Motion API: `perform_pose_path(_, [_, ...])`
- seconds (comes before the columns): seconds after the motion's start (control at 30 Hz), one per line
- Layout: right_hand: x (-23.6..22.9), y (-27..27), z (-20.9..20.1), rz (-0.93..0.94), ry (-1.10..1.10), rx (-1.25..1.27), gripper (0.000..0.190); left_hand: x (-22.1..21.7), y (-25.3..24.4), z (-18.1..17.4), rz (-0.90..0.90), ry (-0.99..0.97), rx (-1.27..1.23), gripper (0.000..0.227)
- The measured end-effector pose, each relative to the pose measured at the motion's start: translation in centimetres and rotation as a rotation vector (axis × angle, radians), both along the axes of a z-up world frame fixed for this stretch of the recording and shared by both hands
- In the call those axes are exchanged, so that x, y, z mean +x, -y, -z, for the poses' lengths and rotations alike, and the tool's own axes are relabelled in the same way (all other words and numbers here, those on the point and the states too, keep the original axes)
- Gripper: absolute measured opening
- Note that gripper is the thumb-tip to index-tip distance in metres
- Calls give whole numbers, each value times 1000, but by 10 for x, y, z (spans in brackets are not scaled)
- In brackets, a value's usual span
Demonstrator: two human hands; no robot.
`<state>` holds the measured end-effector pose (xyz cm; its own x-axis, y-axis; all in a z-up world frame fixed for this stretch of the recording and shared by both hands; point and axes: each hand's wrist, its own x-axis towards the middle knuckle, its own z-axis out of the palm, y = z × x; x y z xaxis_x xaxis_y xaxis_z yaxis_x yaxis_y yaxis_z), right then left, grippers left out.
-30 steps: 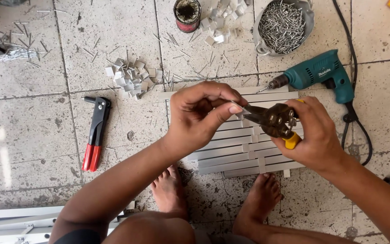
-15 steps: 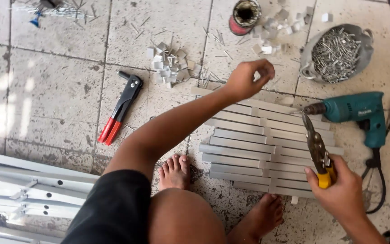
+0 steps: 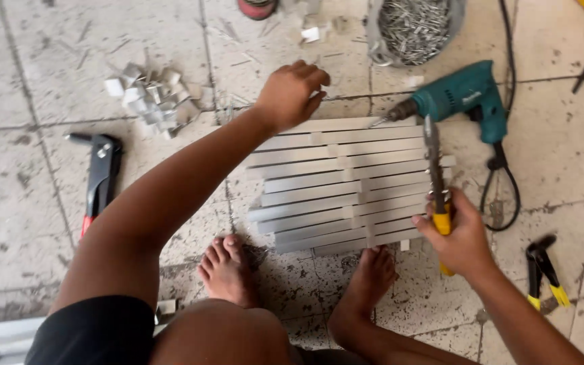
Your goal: The person sits on the floor and uses pliers to bend small metal pieces onto a white slatted frame. They repeatedly pick up the metal pieces and secure them to the frame using the pliers.
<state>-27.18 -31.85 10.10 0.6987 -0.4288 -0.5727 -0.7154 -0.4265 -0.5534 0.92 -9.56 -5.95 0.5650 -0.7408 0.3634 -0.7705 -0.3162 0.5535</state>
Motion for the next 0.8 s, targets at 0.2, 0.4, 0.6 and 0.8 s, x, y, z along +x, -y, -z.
perform_pose_path(0.2, [-34,-20,-13,289,-314,23,30,-2,146,3,211,657,70,13])
perform_pose_path(0.4, [-98,-11,0,381,-160,88,32,1,211,11,316,749,551,43])
perform_pose_path(0.6, [-127,-2,-7,531,-163,73,47,-11,138,-5,124,636,91,1])
perform_pose_path(0.8, [-150,3,19,467,-115,86,56,43,64,-1,-333,353,67,32])
